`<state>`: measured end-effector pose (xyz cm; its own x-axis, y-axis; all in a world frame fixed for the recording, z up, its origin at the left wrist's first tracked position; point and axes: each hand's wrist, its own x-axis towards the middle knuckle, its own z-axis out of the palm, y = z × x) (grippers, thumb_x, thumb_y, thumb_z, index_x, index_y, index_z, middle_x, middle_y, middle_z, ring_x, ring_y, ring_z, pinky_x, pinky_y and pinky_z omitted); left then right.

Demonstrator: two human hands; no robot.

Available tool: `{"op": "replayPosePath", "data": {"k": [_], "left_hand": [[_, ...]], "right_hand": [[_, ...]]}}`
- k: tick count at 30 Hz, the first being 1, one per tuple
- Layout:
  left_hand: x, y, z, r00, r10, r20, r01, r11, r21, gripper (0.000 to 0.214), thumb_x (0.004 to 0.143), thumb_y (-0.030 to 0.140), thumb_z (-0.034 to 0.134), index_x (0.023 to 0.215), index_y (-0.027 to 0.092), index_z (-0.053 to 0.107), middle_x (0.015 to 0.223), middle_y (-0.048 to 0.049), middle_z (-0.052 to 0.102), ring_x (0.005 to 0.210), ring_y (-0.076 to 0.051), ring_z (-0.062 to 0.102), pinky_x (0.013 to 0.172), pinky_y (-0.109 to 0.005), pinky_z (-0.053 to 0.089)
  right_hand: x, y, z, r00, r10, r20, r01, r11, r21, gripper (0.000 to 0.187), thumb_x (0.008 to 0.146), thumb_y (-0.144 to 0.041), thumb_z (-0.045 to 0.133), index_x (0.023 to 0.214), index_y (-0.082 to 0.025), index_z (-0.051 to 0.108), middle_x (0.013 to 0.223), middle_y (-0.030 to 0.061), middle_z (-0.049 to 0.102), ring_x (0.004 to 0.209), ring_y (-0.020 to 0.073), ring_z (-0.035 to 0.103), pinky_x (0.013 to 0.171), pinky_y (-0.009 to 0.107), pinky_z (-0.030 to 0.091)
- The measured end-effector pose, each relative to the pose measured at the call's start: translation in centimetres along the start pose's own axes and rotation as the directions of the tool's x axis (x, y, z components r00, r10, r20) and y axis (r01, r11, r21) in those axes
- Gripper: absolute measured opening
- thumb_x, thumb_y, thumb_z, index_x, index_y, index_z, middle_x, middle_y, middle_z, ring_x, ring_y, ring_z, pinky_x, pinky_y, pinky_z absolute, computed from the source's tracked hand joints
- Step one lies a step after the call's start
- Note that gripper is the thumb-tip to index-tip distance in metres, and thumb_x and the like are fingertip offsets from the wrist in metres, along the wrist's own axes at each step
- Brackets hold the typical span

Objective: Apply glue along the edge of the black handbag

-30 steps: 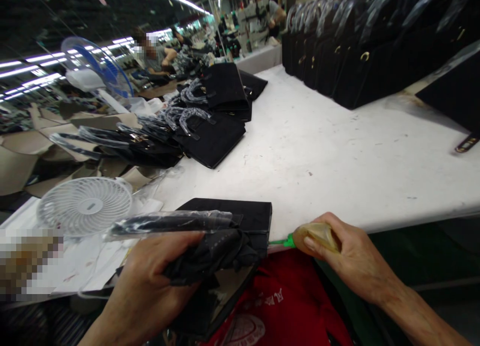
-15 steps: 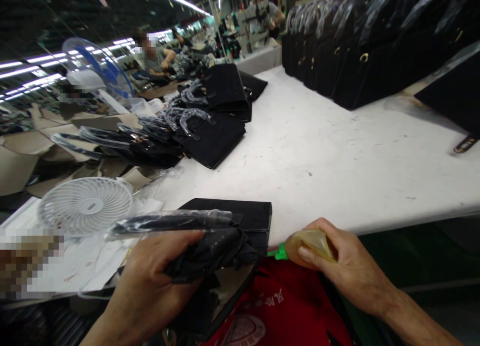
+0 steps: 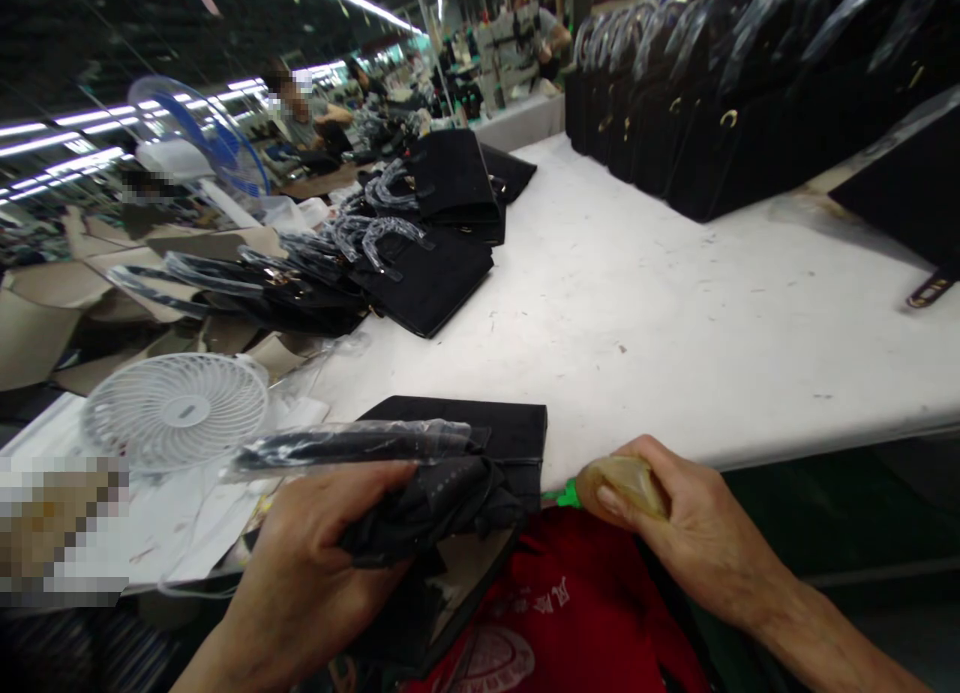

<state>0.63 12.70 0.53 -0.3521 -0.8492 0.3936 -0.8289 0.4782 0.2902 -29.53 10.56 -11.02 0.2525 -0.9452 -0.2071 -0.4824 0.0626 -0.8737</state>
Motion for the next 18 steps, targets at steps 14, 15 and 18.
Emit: {"op": "replayPosePath", "data": {"k": [14,15,18], "left_hand": [[0.08,0.18,0.42,0.998,0.031,-0.055,-0.03,1.0,0.008,0.018,0.073,0.011,0.048,0.076,0.019,0.064,0.066,-0.0008,0.073,0.053,-0.018,0.069,0.047,-0.027,0.049],[0.03,0.17,0.43,0.998,0.03,-0.056,-0.03,1.0,0.009,0.018,0.073,0.011,0.048,0.077,0.019,0.064,0.066,-0.0009,0.073,0.053,-0.018,0.069,0.047,-0.027,0.048],[0.0,0.14,0.42,0.997,0.035,-0.07,-0.034,0.999,0.011,0.017,0.075,0.012,0.05,0.078,0.019,0.064,0.065,-0.0008,0.072,0.053,-0.017,0.068,0.048,-0.027,0.048]], "right_hand": [[-0.52,-0.44,-0.29,0.979,0.08,0.185,-0.11,0.981,0.161,0.049,0.088,-0.07,0.061,0.102,-0.024,0.069,0.077,0.0014,0.067,0.063,0.0182,0.058,0.049,0.025,0.043],[-0.58,-0.45,-0.31,0.981,0.082,0.177,-0.111,0.981,0.157,0.049,0.088,-0.07,0.062,0.101,-0.024,0.069,0.077,0.0015,0.067,0.063,0.0183,0.058,0.049,0.025,0.043],[-0.85,-0.7,-0.25,0.994,0.079,0.073,-0.085,0.993,0.085,0.047,0.084,-0.068,0.068,0.099,-0.024,0.069,0.077,0.0014,0.069,0.069,0.0193,0.06,0.058,0.026,0.047]]}}
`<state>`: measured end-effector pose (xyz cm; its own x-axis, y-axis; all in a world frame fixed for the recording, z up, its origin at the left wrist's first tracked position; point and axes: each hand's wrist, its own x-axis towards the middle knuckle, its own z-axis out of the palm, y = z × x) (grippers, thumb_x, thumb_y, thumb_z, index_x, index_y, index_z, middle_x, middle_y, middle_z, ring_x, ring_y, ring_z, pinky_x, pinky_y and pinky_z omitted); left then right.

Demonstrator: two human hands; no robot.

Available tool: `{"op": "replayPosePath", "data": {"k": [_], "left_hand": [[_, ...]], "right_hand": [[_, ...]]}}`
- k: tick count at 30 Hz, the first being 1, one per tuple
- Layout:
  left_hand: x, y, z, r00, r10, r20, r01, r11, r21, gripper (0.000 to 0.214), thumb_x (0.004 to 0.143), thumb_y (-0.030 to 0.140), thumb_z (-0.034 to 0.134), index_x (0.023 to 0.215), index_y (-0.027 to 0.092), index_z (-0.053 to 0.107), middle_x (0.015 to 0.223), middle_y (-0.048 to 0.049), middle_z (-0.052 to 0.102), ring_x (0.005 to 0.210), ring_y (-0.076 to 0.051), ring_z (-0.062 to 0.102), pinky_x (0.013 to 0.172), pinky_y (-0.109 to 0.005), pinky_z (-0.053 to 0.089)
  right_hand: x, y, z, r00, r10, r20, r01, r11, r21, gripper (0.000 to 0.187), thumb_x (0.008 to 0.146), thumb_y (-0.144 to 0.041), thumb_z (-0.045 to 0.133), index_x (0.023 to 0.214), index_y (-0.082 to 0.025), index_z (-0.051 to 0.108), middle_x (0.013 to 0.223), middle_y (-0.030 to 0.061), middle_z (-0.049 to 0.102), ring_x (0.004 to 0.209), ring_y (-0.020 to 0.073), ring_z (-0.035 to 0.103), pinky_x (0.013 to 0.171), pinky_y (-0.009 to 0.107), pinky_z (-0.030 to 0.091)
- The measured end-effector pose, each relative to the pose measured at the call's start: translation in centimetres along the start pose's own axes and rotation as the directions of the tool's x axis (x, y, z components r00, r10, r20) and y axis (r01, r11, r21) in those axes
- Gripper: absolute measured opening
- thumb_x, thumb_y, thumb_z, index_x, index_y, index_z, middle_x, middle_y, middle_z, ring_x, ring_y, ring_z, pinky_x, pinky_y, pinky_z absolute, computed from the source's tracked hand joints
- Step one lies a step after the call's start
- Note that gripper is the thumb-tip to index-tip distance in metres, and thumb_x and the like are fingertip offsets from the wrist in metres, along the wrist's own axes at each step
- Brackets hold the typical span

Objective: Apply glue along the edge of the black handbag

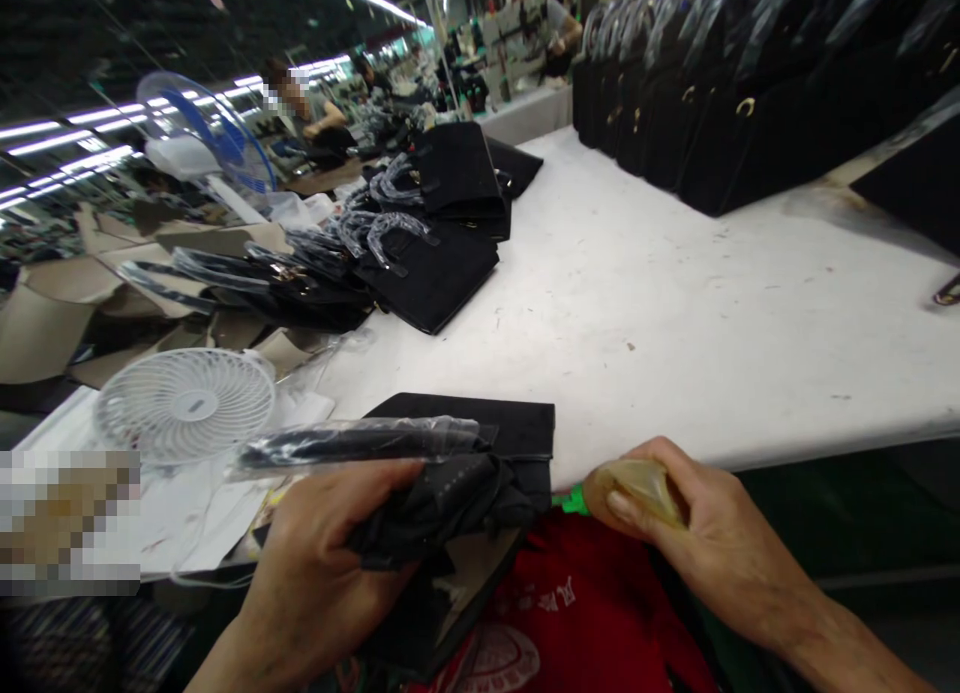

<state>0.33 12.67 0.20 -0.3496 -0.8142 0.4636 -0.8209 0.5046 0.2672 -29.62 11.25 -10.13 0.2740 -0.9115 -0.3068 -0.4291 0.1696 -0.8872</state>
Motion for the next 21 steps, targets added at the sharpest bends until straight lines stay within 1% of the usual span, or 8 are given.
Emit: {"op": "replayPosePath", "data": {"k": [1,4,5,8,10,13,17,21], "left_hand": [[0.0,0.0,0.0,1.0,0.004,-0.002,-0.004,1.0,-0.002,0.016,0.075,0.011,0.05,0.077,0.019,0.064,0.065,-0.0006,0.072,0.052,-0.017,0.068,0.047,-0.027,0.047],[0.1,0.0,-0.1,1.0,0.017,-0.002,-0.018,1.0,-0.009,0.017,0.074,0.01,0.049,0.077,0.019,0.064,0.065,0.0002,0.072,0.052,-0.015,0.068,0.047,-0.026,0.047],[0.1,0.0,-0.1,1.0,0.02,-0.005,-0.02,1.0,-0.01,0.019,0.074,0.01,0.049,0.079,0.018,0.065,0.065,0.0004,0.072,0.052,-0.015,0.068,0.047,-0.025,0.048],[0.0,0.0,-0.1,1.0,0.016,-0.018,-0.016,1.0,-0.002,0.018,0.076,0.011,0.049,0.08,0.017,0.066,0.065,-0.0002,0.072,0.052,-0.015,0.068,0.048,-0.026,0.048],[-0.1,0.0,0.0,1.0,0.022,-0.021,-0.022,1.0,0.0,0.017,0.076,0.011,0.049,0.078,0.018,0.065,0.066,-0.0007,0.073,0.052,-0.015,0.068,0.048,-0.026,0.048],[-0.1,0.1,0.0,0.999,0.023,-0.022,-0.023,1.0,0.0,0.019,0.075,0.01,0.049,0.081,0.018,0.065,0.065,0.0002,0.072,0.052,-0.015,0.068,0.048,-0.025,0.048],[-0.1,0.2,0.1,1.0,0.013,-0.015,-0.013,1.0,0.004,0.017,0.075,0.01,0.049,0.077,0.019,0.064,0.062,0.0003,0.071,0.051,-0.015,0.068,0.047,-0.026,0.047],[-0.2,0.2,0.1,1.0,0.016,-0.022,-0.016,1.0,0.003,0.016,0.076,0.011,0.05,0.079,0.018,0.065,0.065,0.0001,0.072,0.052,-0.015,0.069,0.047,-0.026,0.048]], "right_hand": [[-0.2,-0.2,0.1,1.0,0.0,-0.006,0.0,1.0,0.008,0.047,0.084,-0.069,0.068,0.098,-0.024,0.069,0.077,0.0012,0.069,0.068,0.0187,0.06,0.058,0.026,0.047],[-0.7,-0.7,0.2,0.998,0.017,0.061,-0.023,0.995,0.101,0.048,0.086,-0.07,0.064,0.099,-0.024,0.071,0.074,0.0006,0.068,0.062,0.0169,0.056,0.051,0.024,0.043],[-0.8,-0.8,0.2,0.998,0.018,0.062,-0.025,0.995,0.099,0.048,0.086,-0.069,0.064,0.098,-0.024,0.071,0.074,0.0007,0.068,0.061,0.0171,0.056,0.05,0.024,0.043],[-1.1,-0.6,0.3,1.0,-0.005,0.006,0.005,1.0,0.007,0.045,0.084,-0.067,0.068,0.099,-0.025,0.071,0.08,0.0019,0.073,0.068,0.0197,0.064,0.058,0.026,0.05],[-1.3,-0.2,0.4,1.0,-0.024,0.018,0.024,0.999,0.027,0.044,0.085,-0.067,0.067,0.102,-0.027,0.071,0.082,0.0012,0.074,0.071,0.0211,0.067,0.063,0.027,0.054],[-1.8,0.1,0.5,0.998,-0.043,0.042,0.039,0.994,0.098,0.041,0.087,-0.066,0.064,0.106,-0.03,0.071,0.083,-0.0002,0.075,0.072,0.0215,0.07,0.064,0.026,0.057],[-2.2,-0.1,0.6,0.997,-0.071,-0.017,0.072,0.997,0.029,0.037,0.085,-0.064,0.068,0.104,-0.032,0.072,0.091,-0.0003,0.077,0.076,0.0223,0.073,0.065,0.025,0.058],[-2.1,-0.6,0.5,0.992,-0.128,-0.023,0.129,0.99,0.057,0.036,0.085,-0.062,0.068,0.107,-0.034,0.071,0.093,-0.0002,0.077,0.075,0.0242,0.074,0.062,0.026,0.061]]}}
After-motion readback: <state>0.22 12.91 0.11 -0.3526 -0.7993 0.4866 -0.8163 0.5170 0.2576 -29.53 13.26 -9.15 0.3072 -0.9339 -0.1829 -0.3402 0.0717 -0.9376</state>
